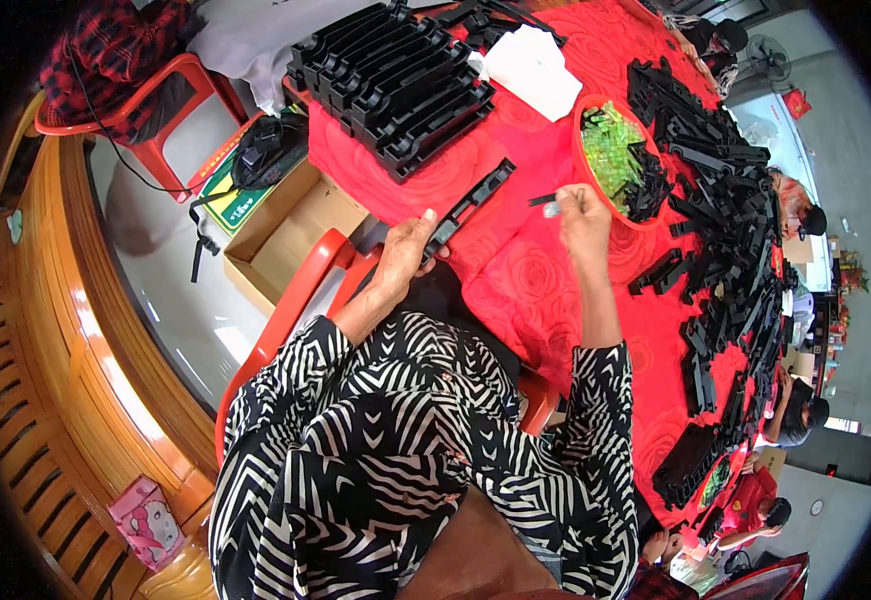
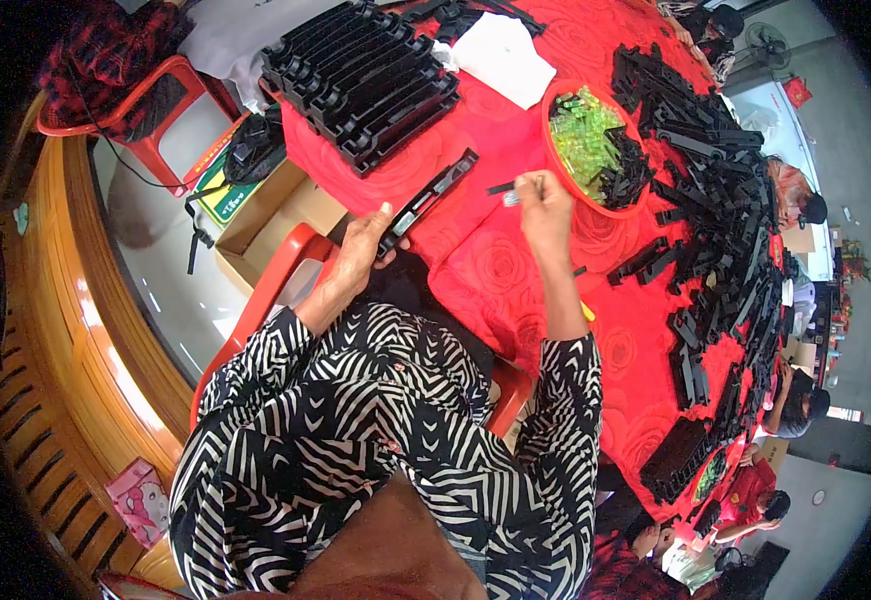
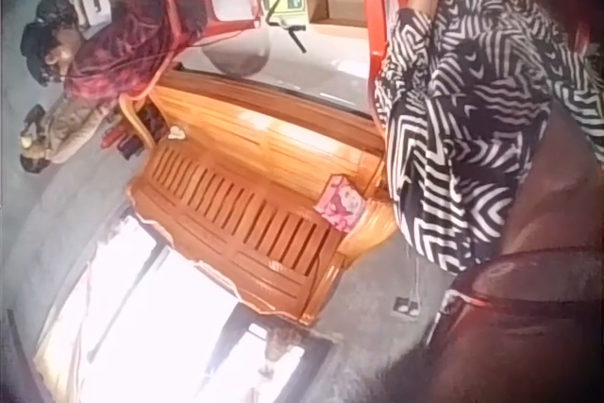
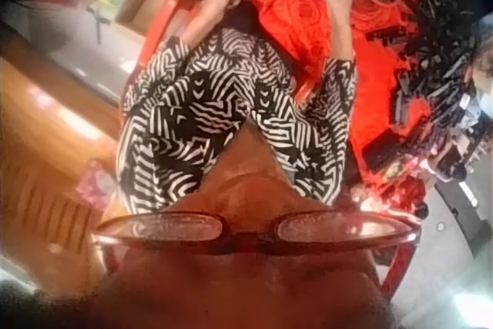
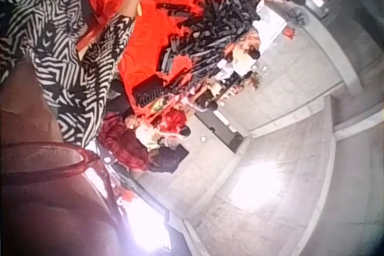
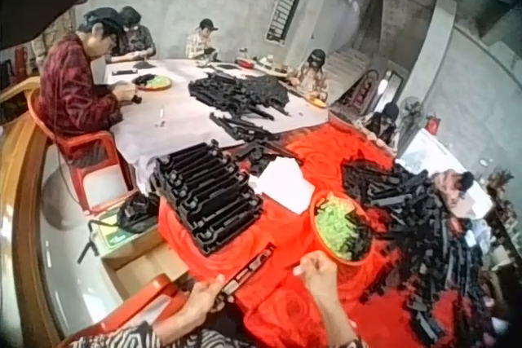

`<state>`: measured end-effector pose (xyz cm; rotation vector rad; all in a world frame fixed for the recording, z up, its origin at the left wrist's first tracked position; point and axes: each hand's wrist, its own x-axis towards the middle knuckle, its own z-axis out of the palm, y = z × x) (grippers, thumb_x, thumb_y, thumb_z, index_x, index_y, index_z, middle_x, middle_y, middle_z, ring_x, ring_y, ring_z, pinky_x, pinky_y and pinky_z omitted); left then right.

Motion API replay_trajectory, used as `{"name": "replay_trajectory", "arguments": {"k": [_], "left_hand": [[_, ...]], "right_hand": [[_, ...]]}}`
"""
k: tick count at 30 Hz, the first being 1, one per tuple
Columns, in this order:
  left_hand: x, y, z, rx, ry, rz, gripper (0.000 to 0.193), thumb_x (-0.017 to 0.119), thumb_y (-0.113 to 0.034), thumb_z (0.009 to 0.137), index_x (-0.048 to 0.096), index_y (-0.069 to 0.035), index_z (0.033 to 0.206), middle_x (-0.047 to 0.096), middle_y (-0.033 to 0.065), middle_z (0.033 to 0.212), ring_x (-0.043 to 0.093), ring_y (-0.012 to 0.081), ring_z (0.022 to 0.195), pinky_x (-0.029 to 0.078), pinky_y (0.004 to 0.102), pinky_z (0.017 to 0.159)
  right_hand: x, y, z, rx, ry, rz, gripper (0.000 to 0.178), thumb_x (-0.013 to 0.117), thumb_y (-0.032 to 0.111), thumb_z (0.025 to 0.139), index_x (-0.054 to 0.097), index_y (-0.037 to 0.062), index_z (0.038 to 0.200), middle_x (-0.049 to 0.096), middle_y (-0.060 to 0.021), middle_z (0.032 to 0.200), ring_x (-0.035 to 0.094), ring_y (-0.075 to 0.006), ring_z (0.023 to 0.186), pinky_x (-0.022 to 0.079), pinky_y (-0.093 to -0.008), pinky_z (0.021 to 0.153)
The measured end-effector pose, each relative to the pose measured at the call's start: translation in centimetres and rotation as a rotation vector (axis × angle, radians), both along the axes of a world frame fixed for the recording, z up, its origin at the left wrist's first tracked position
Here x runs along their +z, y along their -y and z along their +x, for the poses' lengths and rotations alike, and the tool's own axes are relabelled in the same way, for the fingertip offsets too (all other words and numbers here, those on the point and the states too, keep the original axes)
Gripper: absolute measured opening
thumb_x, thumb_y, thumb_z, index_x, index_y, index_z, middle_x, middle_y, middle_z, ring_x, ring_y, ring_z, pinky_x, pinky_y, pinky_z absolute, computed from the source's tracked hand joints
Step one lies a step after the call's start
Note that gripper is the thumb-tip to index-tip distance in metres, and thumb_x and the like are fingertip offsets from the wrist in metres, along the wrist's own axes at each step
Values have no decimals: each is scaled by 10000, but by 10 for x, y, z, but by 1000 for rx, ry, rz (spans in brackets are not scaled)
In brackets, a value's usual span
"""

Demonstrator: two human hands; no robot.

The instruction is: The person assembles plastic components by inserting small metal parts into black plastic housings by hand.

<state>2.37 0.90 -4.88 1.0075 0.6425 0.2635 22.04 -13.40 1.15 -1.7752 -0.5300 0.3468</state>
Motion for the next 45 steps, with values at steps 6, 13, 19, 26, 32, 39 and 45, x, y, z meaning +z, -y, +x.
{"name": "replay_trajectory", "arguments": {"k": [6,13,19,26,32,39,45], "left_hand": [[4,-1,5,-24,-1,12,427,407,-446,896,546,-56,789,576,46,604,412,84,426,274,218,369],[11,1,1,22,9,-58,351,418,-350,914,570,-54,803,580,57,598,394,85,374,235,199,337],[8,8,13,-27,-19,-8,348,419,-348,914,574,-48,826,574,55,597,425,80,397,255,203,330],[13,3,6,-34,-62,75,343,435,-347,908,557,-46,799,558,49,588,408,75,396,263,199,335],[9,1,4,-46,-75,125,337,448,-336,904,548,-35,789,554,65,584,402,89,383,261,211,326],[12,9,1,-65,-65,115,334,452,-314,904,530,-8,798,556,86,588,410,103,380,265,227,321],[18,11,2,-98,-79,127,316,454,-304,903,528,-16,795,557,68,587,417,96,383,271,224,328]], "right_hand": [[-20,-9,-19,54,171,-137,119,554,84,837,520,31,736,427,62,604,381,-33,538,326,-208,490],[-27,10,-16,-146,422,-340,163,606,147,791,521,9,784,516,-65,570,502,-124,538,408,-288,514],[-3,113,10,-498,455,-257,309,488,295,873,538,-5,822,589,-116,634,560,-202,562,433,-328,559],[-15,163,-4,-475,210,-173,355,403,266,908,569,-7,754,563,-86,623,524,-156,581,412,-295,570],[2,112,19,-303,313,-26,267,496,208,860,588,-4,726,556,-53,597,514,-98,586,410,-263,552],[23,24,110,-140,771,-379,122,604,136,742,625,93,854,585,-151,780,587,-281,706,466,-358,638],[10,-13,127,-38,766,-791,227,576,139,744,596,134,970,564,-217,947,563,-382,891,454,-461,760]]}}
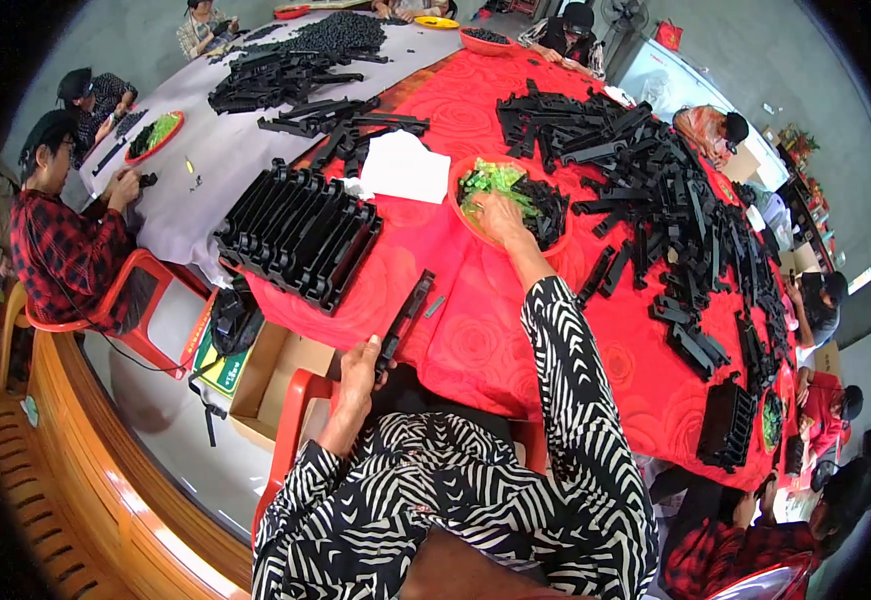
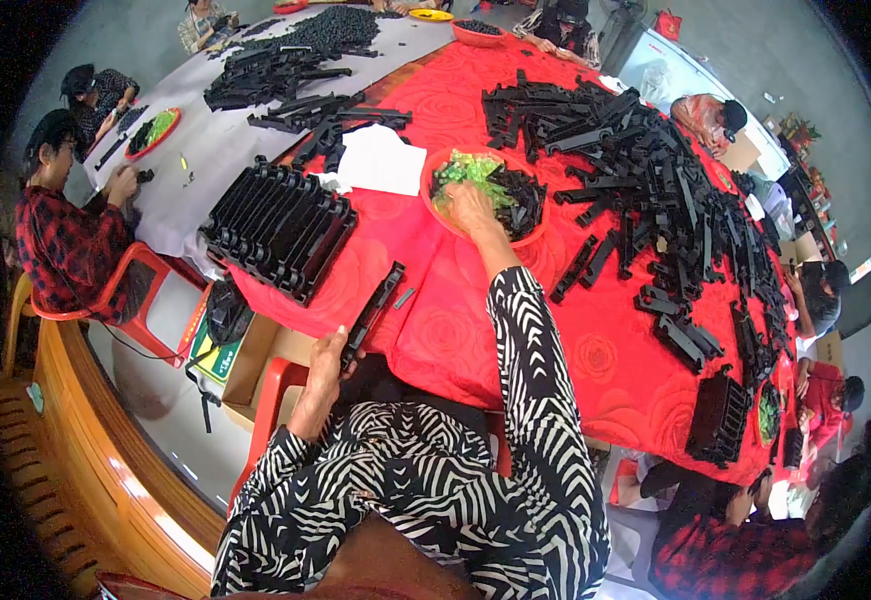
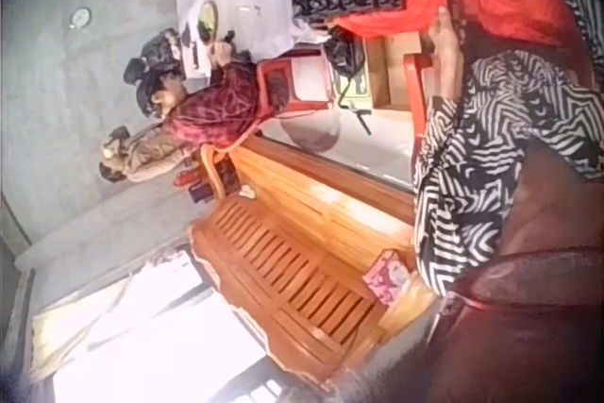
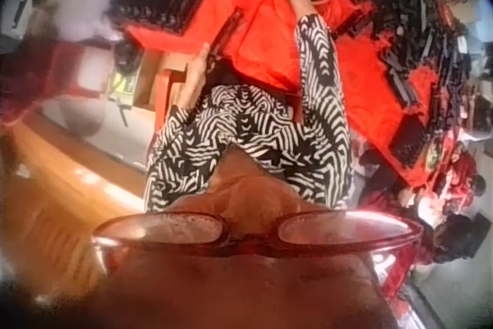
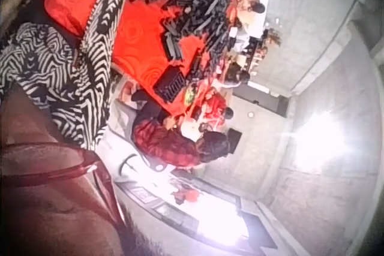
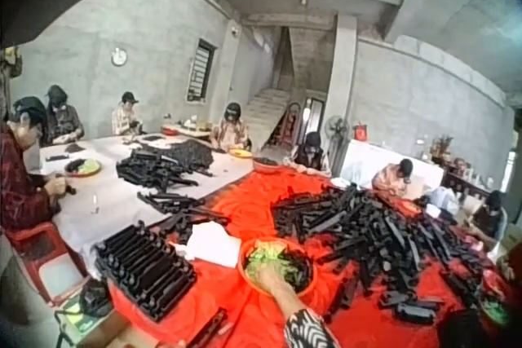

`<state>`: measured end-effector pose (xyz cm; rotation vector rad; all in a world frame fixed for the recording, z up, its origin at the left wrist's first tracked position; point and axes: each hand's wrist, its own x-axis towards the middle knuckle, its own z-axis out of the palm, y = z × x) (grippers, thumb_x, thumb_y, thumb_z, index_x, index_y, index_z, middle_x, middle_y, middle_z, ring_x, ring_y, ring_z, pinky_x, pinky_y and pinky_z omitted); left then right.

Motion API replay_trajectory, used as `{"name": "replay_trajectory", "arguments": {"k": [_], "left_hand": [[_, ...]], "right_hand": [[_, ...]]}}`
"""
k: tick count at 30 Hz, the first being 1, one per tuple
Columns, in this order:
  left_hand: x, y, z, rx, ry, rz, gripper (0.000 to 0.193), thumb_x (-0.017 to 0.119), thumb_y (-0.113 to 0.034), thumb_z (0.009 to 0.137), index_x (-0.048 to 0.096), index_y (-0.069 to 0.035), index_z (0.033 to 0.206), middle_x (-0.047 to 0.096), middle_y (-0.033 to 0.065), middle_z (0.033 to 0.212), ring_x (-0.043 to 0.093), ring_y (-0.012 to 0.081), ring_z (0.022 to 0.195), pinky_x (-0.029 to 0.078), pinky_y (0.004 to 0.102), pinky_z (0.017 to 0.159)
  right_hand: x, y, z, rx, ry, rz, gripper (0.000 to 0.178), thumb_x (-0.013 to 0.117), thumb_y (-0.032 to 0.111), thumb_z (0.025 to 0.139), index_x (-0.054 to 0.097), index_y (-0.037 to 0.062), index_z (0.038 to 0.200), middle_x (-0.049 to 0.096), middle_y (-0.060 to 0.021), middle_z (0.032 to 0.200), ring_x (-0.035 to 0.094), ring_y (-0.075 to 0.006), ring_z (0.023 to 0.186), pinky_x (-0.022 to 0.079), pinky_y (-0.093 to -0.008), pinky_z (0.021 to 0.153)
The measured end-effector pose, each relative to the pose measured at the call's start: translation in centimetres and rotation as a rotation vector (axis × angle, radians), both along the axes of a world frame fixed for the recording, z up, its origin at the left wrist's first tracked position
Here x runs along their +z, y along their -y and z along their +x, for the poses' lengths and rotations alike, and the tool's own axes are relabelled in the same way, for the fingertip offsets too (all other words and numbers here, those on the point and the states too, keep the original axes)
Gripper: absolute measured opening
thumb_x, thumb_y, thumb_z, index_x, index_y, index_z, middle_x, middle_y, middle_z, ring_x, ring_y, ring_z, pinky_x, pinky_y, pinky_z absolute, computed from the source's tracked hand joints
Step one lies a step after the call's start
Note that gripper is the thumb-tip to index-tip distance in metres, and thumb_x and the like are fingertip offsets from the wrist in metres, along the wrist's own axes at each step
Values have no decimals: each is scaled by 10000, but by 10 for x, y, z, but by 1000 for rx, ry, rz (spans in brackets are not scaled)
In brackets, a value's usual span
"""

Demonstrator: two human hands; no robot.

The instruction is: The person assembles plastic components by inserting small metal parts into black plastic housings by hand.

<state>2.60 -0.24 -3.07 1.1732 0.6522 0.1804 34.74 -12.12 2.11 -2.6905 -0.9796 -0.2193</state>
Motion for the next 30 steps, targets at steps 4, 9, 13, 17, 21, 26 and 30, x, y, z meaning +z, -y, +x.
{"name": "replay_trajectory", "arguments": {"k": [4,9,13,17,21,26,30], "left_hand": [[-4,0,1,24,-4,2,311,463,-312,898,526,-32,778,559,64,584,412,89,377,272,217,331],[1,2,4,0,-5,-36,324,472,-331,891,525,-33,774,560,66,596,420,86,392,280,215,343],[-5,0,-1,2,40,-19,307,535,-321,860,520,-28,770,562,63,612,434,84,410,294,210,351],[-9,3,-4,-54,28,-40,279,586,-285,832,515,-24,761,563,60,618,446,82,420,304,207,355],[0,2,0,-78,11,3,264,585,-259,833,513,-19,750,562,64,615,463,84,427,311,209,356],[-1,-1,-5,40,9,2,225,586,-230,826,540,-17,770,564,46,618,446,75,438,308,211,382],[14,1,3,25,221,-39,222,571,-241,845,543,-21,858,581,38,662,444,64,463,316,196,417]], "right_hand": [[1,-12,4,-3,45,-101,211,452,129,790,592,73,937,562,-213,982,568,-365,913,463,-457,765],[0,-8,17,-9,72,-249,213,459,143,783,580,58,937,581,-216,942,575,-362,895,462,-467,734],[-4,-4,3,9,106,-133,191,519,149,746,581,39,889,594,-210,874,584,-373,831,469,-457,707],[0,12,1,-34,115,41,180,569,135,714,575,41,868,589,-179,730,600,-317,714,468,-409,643],[8,28,-2,55,-147,505,106,579,100,743,582,33,824,559,-77,641,534,-147,593,428,-289,547],[42,24,-85,125,-936,878,132,501,64,835,605,37,913,399,77,577,320,-14,422,251,-178,377],[45,35,-133,140,-952,825,155,482,70,855,587,41,966,389,74,576,277,1,415,206,-171,362]]}}
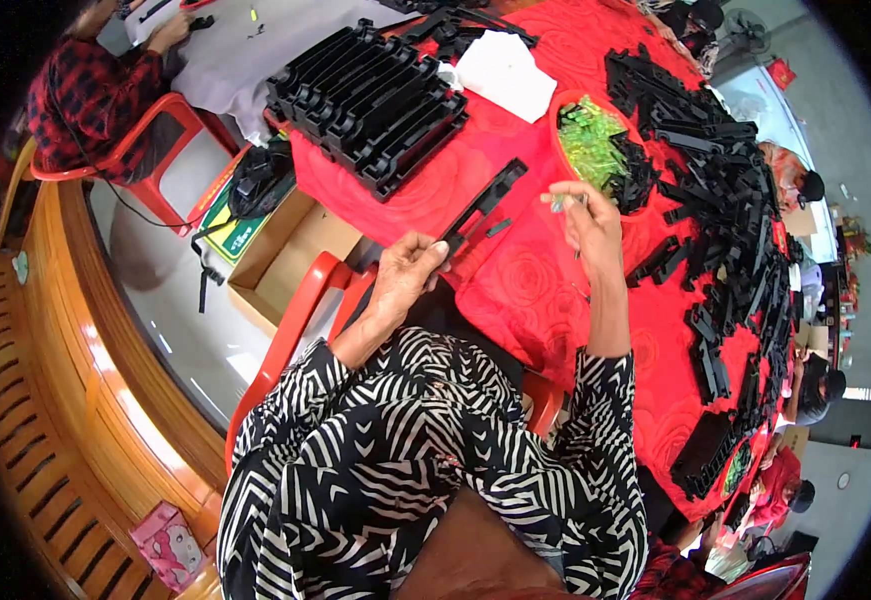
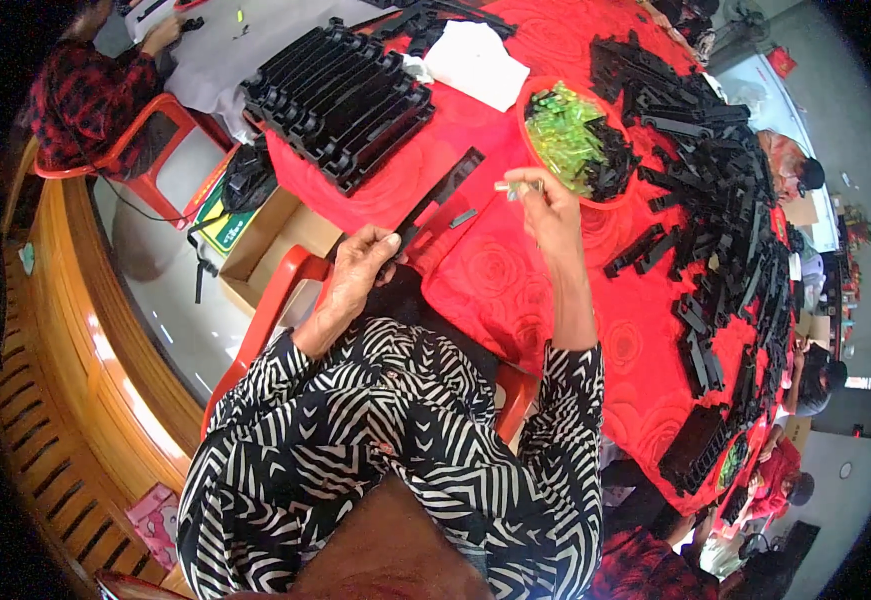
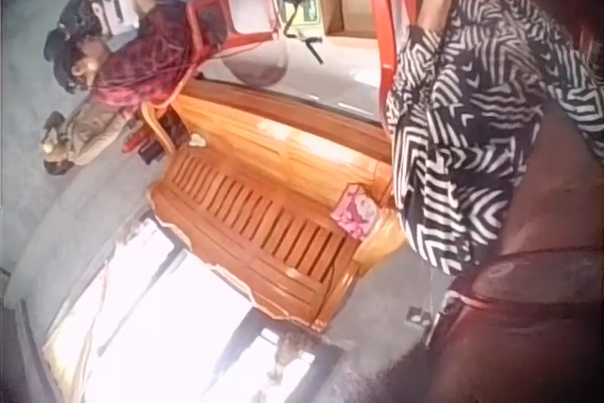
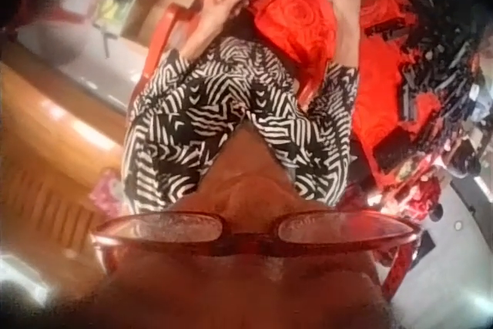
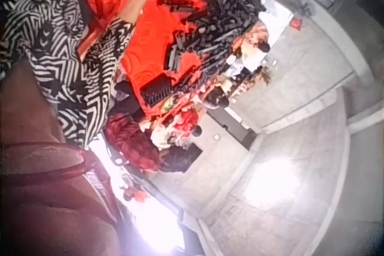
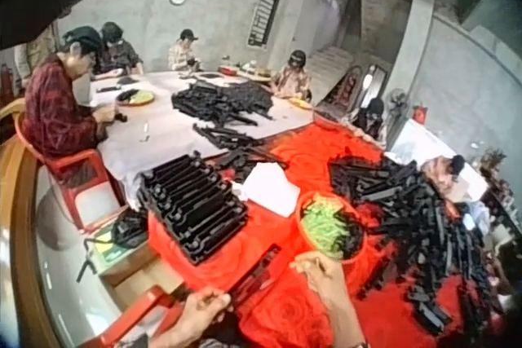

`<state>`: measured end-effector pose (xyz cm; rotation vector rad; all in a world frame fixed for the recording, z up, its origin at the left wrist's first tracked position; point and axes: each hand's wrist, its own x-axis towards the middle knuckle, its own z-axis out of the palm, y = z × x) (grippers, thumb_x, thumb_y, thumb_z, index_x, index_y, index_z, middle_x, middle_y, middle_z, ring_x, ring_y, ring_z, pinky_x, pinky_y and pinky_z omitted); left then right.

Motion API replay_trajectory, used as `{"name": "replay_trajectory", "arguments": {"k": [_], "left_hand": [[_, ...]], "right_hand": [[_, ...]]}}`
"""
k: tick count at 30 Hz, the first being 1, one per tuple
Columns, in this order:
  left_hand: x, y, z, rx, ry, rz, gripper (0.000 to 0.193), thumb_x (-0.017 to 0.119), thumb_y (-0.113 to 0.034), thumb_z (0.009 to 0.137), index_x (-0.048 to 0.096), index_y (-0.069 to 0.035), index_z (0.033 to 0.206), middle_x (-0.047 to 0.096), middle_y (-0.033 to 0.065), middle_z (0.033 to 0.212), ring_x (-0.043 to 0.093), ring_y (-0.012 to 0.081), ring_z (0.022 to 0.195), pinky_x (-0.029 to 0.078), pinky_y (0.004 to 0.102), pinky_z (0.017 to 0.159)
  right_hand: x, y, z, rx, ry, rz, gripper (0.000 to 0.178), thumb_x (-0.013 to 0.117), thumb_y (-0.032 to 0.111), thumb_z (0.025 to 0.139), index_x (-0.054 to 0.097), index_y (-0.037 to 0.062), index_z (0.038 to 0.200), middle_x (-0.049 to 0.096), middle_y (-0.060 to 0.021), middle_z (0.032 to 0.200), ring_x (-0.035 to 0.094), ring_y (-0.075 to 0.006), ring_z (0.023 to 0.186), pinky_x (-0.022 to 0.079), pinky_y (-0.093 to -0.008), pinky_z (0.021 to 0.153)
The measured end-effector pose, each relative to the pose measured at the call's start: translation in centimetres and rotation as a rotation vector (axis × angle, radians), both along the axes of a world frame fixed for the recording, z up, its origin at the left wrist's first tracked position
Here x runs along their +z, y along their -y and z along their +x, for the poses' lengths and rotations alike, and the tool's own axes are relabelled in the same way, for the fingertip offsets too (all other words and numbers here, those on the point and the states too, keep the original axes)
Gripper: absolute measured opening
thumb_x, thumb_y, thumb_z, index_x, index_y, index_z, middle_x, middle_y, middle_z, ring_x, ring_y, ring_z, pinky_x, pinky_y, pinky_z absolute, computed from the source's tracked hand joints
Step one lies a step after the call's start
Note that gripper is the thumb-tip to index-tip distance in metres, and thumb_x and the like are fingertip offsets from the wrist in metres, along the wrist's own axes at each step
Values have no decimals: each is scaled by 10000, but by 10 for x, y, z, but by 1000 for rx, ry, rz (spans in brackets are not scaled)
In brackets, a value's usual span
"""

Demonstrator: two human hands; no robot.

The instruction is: The person assembles plastic components by inserting small metal parts into black plastic housings by hand.

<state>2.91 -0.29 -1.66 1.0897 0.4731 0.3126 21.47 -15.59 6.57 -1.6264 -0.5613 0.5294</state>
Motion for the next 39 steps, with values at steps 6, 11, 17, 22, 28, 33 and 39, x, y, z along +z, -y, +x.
{"name": "replay_trajectory", "arguments": {"k": [6,11,17,22,28,33,39], "left_hand": [[9,5,-5,-10,190,-36,300,529,-311,876,525,-40,1003,597,38,710,451,51,493,329,181,445],[14,9,-6,-17,207,-4,339,523,-311,881,518,-25,1062,586,24,765,492,67,584,376,189,495],[11,8,-8,-90,244,13,299,547,-236,872,510,10,1040,569,35,821,531,82,717,422,202,575],[11,12,-7,-141,177,-87,257,563,-152,857,480,26,1022,567,44,807,554,98,734,442,211,622],[14,12,-8,-235,122,-186,261,563,-46,811,457,31,1036,592,94,841,588,132,710,465,222,658],[5,8,-1,-275,72,-211,323,547,36,745,463,39,1057,595,119,882,594,149,751,475,236,688],[3,10,-2,-234,58,-315,386,511,90,673,478,32,1053,596,114,852,590,164,723,470,240,670]], "right_hand": [[15,-6,-48,39,65,150,113,541,25,801,557,38,912,513,40,662,315,16,454,230,-157,391],[24,-16,-64,75,238,180,116,568,1,806,575,30,917,515,20,728,393,-18,571,310,-175,503],[32,-25,-72,43,730,-36,108,577,17,798,608,23,901,502,-36,749,472,-94,644,362,-218,542],[28,-26,-74,148,896,-202,122,566,1,787,608,23,900,506,-85,763,506,-163,656,404,-260,574],[22,-28,-72,275,800,-269,112,559,-14,758,558,10,867,485,-96,739,518,-209,664,416,-292,596],[9,-34,-67,314,783,-298,111,541,-20,754,517,14,857,516,-133,799,572,-290,695,461,-364,605],[-12,-30,-71,289,816,-266,106,537,-3,765,525,24,866,504,-134,798,569,-313,697,464,-383,592]]}}
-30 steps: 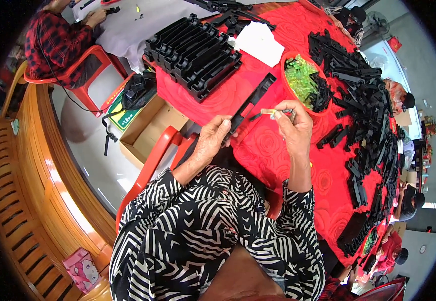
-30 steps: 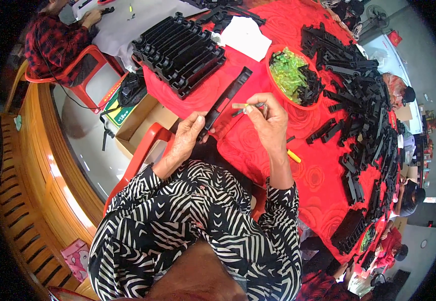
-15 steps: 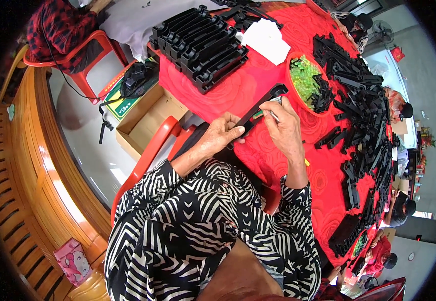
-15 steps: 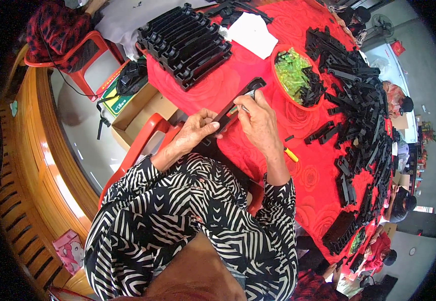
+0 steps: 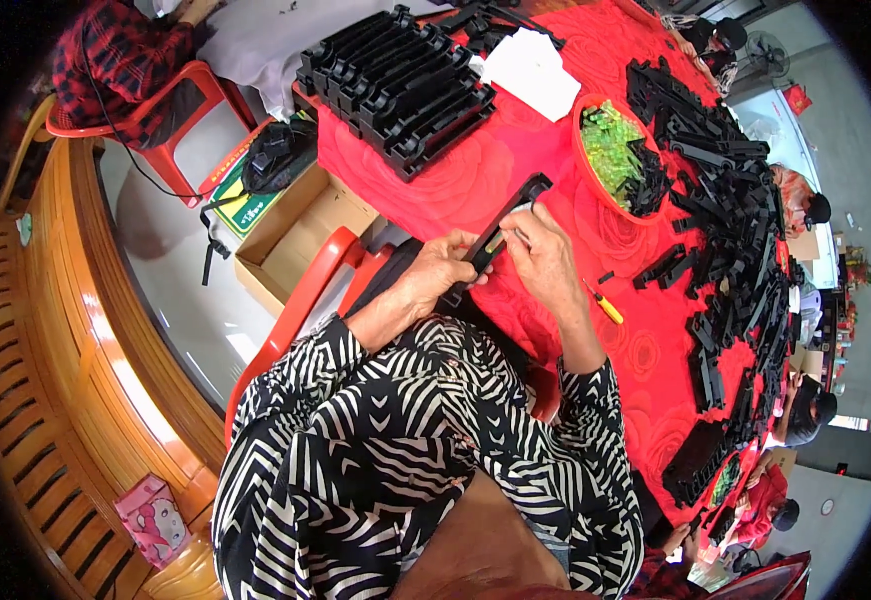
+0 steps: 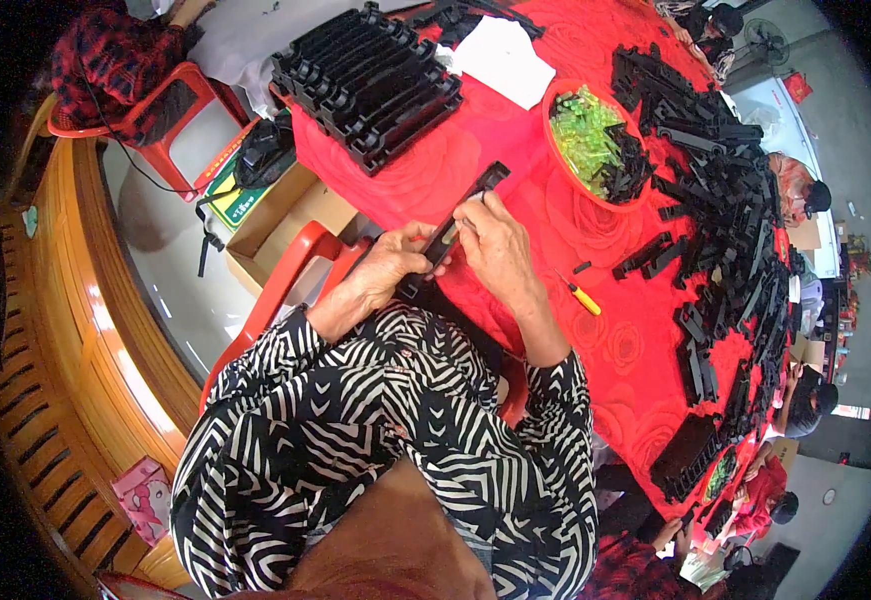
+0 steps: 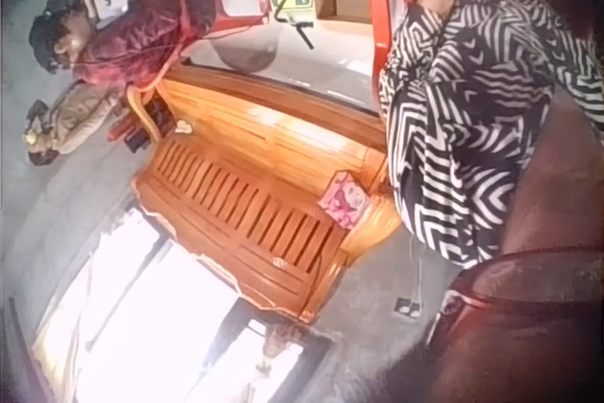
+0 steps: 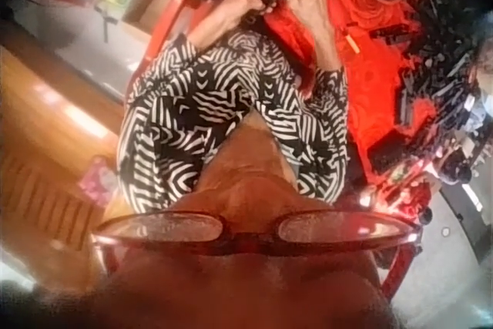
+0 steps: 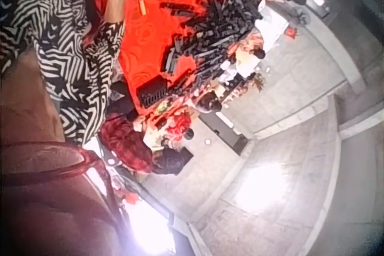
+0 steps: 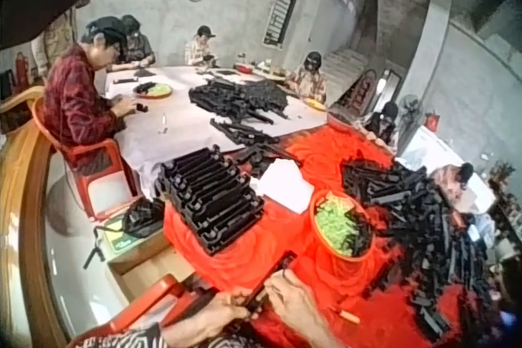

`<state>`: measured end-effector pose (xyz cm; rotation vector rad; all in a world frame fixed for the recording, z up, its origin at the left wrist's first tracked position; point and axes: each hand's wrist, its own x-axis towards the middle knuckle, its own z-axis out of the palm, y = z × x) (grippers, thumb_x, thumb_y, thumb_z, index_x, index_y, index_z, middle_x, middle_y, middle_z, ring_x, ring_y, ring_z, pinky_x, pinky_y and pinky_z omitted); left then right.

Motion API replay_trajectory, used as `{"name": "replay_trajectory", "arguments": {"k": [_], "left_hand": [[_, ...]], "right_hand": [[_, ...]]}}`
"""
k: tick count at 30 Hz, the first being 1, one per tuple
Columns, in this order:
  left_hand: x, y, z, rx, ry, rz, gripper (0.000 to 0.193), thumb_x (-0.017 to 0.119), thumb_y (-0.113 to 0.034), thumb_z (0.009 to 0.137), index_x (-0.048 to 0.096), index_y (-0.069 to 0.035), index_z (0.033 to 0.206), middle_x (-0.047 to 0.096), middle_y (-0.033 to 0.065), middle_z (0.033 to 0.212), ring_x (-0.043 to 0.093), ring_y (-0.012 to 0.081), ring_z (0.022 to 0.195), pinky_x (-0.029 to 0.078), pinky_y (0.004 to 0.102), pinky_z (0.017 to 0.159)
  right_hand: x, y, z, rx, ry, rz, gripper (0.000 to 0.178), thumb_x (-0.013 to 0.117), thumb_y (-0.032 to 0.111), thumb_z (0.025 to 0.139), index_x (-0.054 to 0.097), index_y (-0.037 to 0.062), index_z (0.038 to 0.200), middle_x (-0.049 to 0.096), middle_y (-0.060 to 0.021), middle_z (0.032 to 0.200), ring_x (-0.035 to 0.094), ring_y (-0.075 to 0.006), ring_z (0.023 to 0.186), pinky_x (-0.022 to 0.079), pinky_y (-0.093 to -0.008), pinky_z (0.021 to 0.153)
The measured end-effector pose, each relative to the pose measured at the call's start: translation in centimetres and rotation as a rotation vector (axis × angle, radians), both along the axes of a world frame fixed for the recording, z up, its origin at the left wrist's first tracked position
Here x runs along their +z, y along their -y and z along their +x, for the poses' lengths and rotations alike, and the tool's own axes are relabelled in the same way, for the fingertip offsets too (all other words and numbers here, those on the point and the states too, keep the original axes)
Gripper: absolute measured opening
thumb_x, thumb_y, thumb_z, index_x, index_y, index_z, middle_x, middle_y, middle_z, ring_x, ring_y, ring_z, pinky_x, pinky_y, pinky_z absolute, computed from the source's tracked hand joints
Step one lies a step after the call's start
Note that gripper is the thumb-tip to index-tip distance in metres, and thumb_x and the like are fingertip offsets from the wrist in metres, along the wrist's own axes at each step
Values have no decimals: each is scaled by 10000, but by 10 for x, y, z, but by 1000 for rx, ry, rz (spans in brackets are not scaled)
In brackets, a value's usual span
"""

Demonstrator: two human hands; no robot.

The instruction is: The person assembles plastic components by inserting small metal parts into black plastic housings by hand.

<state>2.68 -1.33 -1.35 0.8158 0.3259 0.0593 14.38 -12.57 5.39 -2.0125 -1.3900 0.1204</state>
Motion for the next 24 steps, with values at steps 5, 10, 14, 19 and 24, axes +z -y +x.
{"name": "replay_trajectory", "arguments": {"k": [5,10,14,19,24], "left_hand": [[-3,6,-3,73,-43,-30,227,564,37,716,535,8,940,578,69,719,553,138,603,448,234,562],[-12,18,-5,86,-65,332,190,570,-188,848,531,-3,867,544,35,624,513,106,517,418,233,476],[-27,18,-4,109,-98,736,273,552,-246,849,538,25,821,548,59,570,520,116,453,417,261,434],[-16,14,-3,56,-131,912,268,583,-248,827,548,18,823,545,77,537,530,143,435,409,288,428],[1,16,-3,78,-101,1021,220,599,-208,822,545,5,813,529,40,539,489,91,450,380,260,412]], "right_hand": [[-12,12,-23,-105,292,-71,173,540,52,774,540,14,943,479,-162,859,550,-329,614,450,-388,492],[-21,18,-35,-40,426,-32,236,571,85,737,512,-13,944,477,-165,918,568,-292,564,464,-363,456],[-25,22,-41,-43,472,-29,230,571,84,738,509,-21,933,484,-168,915,579,-275,574,470,-346,457],[-38,31,-41,-120,425,-4,247,576,79,740,516,-11,962,489,-172,906,583,-284,591,475,-349,469],[-14,36,-24,-496,235,467,298,598,74,764,515,7,1042,510,-183,896,557,-337,736,467,-371,562]]}}
